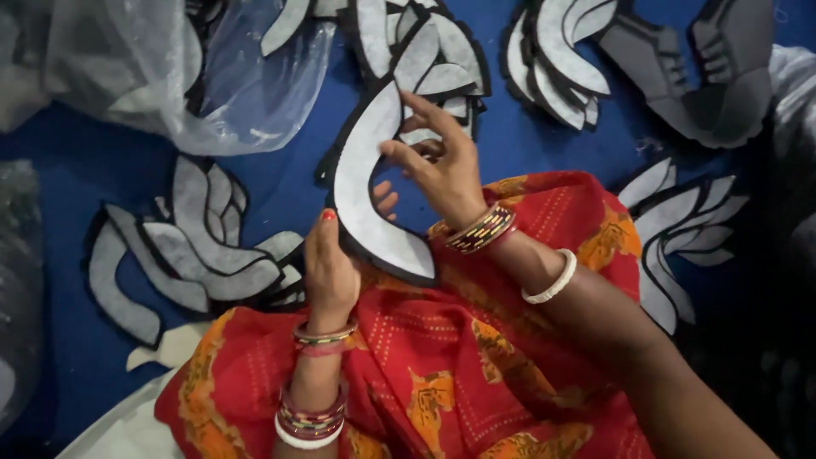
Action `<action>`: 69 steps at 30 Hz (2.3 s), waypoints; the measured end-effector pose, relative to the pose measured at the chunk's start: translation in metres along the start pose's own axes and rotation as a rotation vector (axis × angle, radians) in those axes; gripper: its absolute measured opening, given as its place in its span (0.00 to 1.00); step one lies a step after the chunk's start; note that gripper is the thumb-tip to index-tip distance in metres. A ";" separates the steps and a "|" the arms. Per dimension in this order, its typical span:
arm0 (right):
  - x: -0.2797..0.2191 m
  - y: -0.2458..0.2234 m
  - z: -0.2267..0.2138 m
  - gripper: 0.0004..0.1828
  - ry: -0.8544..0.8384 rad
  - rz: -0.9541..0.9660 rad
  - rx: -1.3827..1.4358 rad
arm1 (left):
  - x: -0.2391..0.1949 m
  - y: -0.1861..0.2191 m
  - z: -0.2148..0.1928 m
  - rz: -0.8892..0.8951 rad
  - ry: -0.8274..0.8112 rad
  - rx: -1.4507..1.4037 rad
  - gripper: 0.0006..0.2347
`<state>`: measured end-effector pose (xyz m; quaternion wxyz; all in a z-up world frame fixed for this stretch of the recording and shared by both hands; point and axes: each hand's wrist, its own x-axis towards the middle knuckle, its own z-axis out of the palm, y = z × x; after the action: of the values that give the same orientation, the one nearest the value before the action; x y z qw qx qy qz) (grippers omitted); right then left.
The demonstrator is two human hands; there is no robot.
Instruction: Inspecting and sorting pre-cut shoe upper components on a floor mat.
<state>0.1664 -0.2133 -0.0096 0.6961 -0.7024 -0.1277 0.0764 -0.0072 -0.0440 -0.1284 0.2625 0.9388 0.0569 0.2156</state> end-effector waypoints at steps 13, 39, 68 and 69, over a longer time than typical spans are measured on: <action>0.003 0.012 -0.003 0.22 -0.017 -0.054 0.238 | 0.077 0.082 -0.058 -0.700 -0.124 -1.603 0.26; 0.049 0.064 -0.030 0.33 -0.261 0.013 -1.176 | 0.085 0.063 -0.074 -0.733 0.165 -1.541 0.28; -0.047 -0.015 0.040 0.18 -0.471 0.038 -0.034 | 0.072 0.041 -0.064 -0.532 0.123 -2.043 0.24; -0.047 -0.014 0.039 0.18 -0.466 0.042 -0.030 | 0.072 0.041 -0.064 -0.532 0.122 -2.055 0.24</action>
<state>0.1091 -0.1890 0.0003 0.6355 -0.6785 -0.2716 0.2490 0.0300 -0.0333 -0.0310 0.9648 0.2115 0.0641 0.1423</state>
